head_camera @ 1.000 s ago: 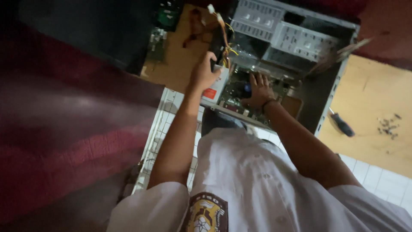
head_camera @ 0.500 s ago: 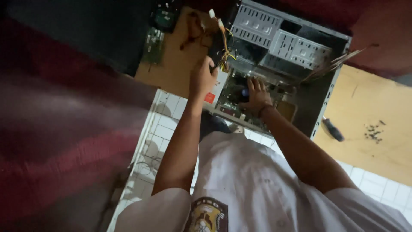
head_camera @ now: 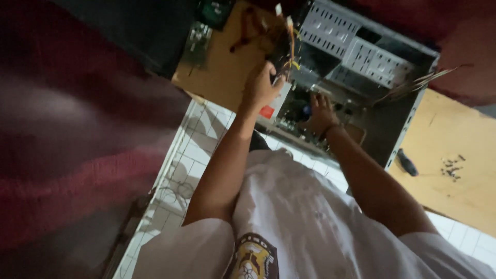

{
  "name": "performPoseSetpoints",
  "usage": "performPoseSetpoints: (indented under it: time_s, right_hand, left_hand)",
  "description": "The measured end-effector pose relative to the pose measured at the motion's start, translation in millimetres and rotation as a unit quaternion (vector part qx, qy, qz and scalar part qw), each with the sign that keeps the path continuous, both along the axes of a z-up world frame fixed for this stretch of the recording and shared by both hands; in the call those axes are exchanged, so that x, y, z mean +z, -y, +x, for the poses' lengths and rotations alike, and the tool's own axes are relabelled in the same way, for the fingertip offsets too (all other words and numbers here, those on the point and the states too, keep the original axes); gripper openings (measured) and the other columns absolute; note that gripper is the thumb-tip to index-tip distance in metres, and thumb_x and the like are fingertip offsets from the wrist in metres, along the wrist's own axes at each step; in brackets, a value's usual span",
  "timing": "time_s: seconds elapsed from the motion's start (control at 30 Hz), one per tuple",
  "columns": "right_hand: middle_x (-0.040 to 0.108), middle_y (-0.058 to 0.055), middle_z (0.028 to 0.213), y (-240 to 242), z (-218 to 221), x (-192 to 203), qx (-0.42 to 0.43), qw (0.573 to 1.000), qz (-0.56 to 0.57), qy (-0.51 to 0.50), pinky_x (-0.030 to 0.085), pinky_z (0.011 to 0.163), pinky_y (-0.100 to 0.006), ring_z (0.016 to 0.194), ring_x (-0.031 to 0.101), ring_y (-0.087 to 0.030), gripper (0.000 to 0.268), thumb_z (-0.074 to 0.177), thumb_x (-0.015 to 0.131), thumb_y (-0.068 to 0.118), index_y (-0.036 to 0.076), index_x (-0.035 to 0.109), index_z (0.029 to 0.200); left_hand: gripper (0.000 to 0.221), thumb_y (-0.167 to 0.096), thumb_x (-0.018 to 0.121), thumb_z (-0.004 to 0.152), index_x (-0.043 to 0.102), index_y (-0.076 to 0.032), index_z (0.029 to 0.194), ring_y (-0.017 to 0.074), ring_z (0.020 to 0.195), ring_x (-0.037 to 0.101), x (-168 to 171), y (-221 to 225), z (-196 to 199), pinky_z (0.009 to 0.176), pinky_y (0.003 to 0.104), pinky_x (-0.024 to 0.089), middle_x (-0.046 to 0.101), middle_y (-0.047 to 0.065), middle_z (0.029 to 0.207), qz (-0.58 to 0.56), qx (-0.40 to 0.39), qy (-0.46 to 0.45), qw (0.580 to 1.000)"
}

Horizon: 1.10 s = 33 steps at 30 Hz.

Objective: Installing a motherboard into a computer case and securing it with screws using a screwdriver.

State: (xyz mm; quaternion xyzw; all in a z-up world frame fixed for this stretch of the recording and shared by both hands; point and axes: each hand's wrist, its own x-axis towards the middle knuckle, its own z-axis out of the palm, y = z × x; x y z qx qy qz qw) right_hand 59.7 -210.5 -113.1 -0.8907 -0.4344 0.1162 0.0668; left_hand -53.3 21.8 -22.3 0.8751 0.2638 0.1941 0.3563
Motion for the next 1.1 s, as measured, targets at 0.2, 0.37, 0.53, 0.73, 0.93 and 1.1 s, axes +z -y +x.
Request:
performPoseSetpoints:
  time_s: [0.2,0.37,0.53,0.73,0.93,1.1]
  right_hand:
    - [0.038,-0.024,0.155,3,19,-55,-0.039,0.998,-0.039,-0.022,0.041,0.111,-0.063,0.144,0.035,-0.050,0.129,0.058,0.080,0.066,0.005,0.032,0.161]
    - [0.043,-0.023,0.155,1,34,-44,-0.015,0.994,-0.100,-0.040,0.040,0.117,-0.060,0.144,0.039,-0.047,0.127,0.057,0.077,0.078,0.005,0.042,0.155]
    - [0.030,-0.021,0.165,-2,29,-21,-0.055,0.985,-0.106,-0.126,0.030,0.122,-0.061,0.150,0.029,-0.045,0.145,0.055,0.074,0.088,0.009,0.021,0.165]
    - [0.027,-0.024,0.165,-24,26,49,-0.076,0.958,-0.105,-0.256,0.026,0.124,-0.064,0.149,0.029,-0.049,0.137,0.059,0.093,0.052,0.010,0.017,0.165]
    - [0.048,-0.022,0.155,-44,38,58,-0.018,0.959,-0.250,-0.134,0.044,0.111,-0.061,0.135,0.053,-0.045,0.153,0.048,0.081,0.093,0.010,0.022,0.162]
    - [0.052,-0.020,0.147,-51,17,50,0.013,0.957,-0.286,-0.041,0.051,0.104,-0.057,0.126,0.061,-0.042,0.133,0.052,0.071,0.097,0.011,0.042,0.150]
  left_hand:
    - [0.030,-0.033,0.081,0.081,0.060,-0.014,0.089,0.0392,0.105,0.068,18,12,-5,0.081,0.046,0.059,0.063,0.015,0.121,0.112,-0.025,0.225,0.968]
    - [0.089,-0.087,0.039,0.080,0.067,-0.014,0.122,0.0326,0.106,0.072,-15,70,-66,0.116,0.066,0.031,0.072,0.018,0.115,0.232,-0.334,-0.029,0.913]
    - [0.021,-0.033,0.077,0.080,0.073,-0.013,0.080,0.0279,0.087,0.075,-46,68,-63,0.121,0.063,0.028,0.073,0.010,0.077,0.223,-0.352,0.006,0.909]
    - [0.028,-0.038,0.074,0.084,0.069,-0.016,0.068,0.0237,0.074,0.076,-19,59,-55,0.124,0.058,0.026,0.073,0.007,0.068,0.196,-0.433,-0.038,0.879]
    - [0.025,-0.038,0.082,0.080,0.071,-0.016,0.079,0.0245,0.083,0.077,-5,53,-43,0.112,0.049,0.044,0.073,0.004,0.074,0.205,-0.433,-0.039,0.877]
    - [0.037,-0.043,0.090,0.072,0.071,-0.014,0.086,0.0324,0.092,0.074,34,50,-54,0.099,0.050,0.053,0.072,0.007,0.081,0.147,-0.409,-0.084,0.897]
